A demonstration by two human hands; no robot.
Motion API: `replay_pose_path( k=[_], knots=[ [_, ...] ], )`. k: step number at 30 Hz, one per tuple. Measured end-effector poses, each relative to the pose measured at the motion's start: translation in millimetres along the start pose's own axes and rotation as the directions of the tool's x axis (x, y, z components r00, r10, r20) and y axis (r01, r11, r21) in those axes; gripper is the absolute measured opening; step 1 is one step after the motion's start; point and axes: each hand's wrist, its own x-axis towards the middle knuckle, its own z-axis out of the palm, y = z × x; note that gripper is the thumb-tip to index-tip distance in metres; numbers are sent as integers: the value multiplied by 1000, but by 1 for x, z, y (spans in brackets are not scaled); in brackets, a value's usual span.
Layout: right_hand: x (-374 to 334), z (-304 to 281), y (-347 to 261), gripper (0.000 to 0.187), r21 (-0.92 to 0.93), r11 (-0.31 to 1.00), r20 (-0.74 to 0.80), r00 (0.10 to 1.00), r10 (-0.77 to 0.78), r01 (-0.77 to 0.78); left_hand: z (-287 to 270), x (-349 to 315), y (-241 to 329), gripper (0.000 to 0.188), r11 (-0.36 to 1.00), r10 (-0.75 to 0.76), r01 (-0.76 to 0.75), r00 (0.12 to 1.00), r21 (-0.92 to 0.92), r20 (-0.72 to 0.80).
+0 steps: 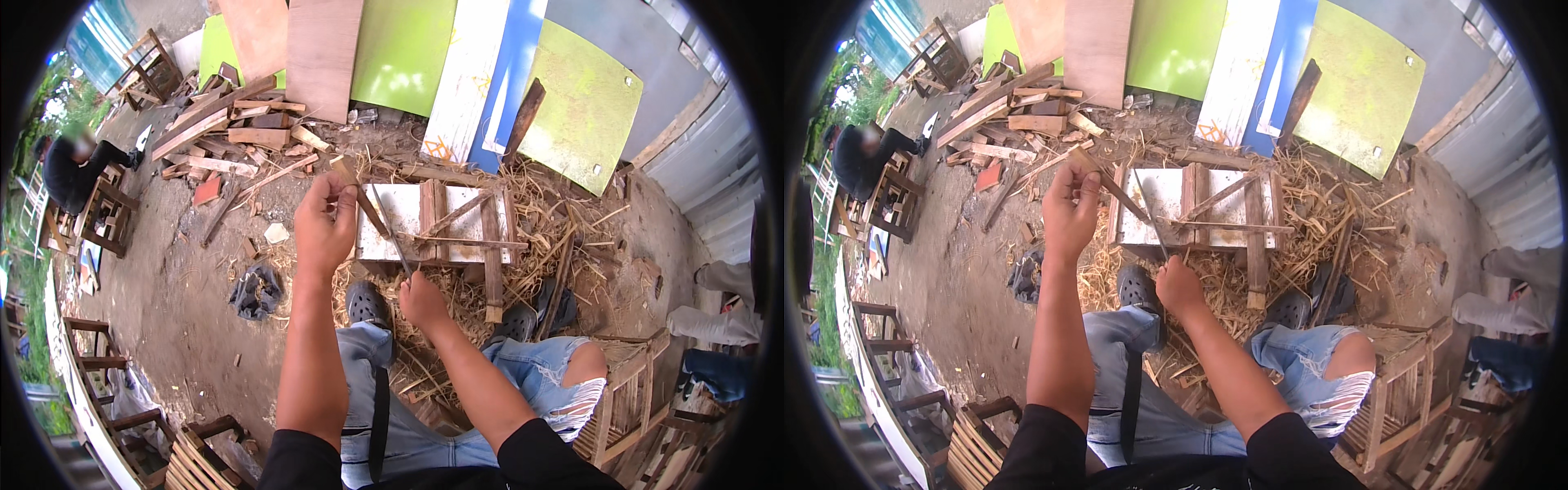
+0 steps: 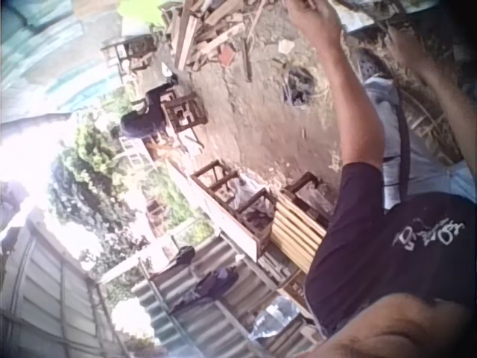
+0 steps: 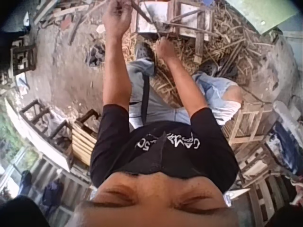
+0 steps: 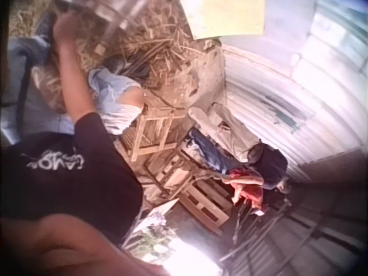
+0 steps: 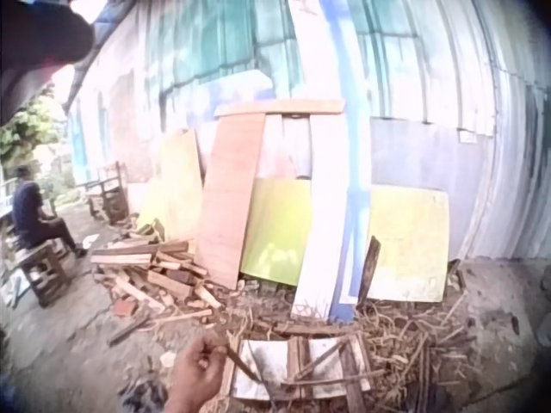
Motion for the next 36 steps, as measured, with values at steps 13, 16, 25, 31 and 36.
replay_pose_path(
  k=[13, 16, 25, 31, 36],
  knots=[
    [-11, -17, -2, 25, 53, 996, -16, 997, 79, -78, -6, 1, 0, 15, 990, -45, 24, 987, 138, 154],
    [-12, -21, 1, 26, 126, 989, -61, 995, 84, -76, -9, -1, 4, 17, 995, -54, 35, 979, 99, 196],
    [-26, -44, -38, 21, 103, 982, -242, 962, -127, 156, -2, -7, 18, 16, 997, -38, 22, 976, 75, 213],
    [-26, -38, -50, 21, 238, 911, -451, 869, -203, 336, -2, -10, 16, 16, 996, -16, -6, 970, 89, 244],
    [-13, -27, -32, 25, 24, 993, -101, 989, -109, 112, 1, -8, 16, 15, 992, -8, -25, 965, 124, 263]
  ],
)
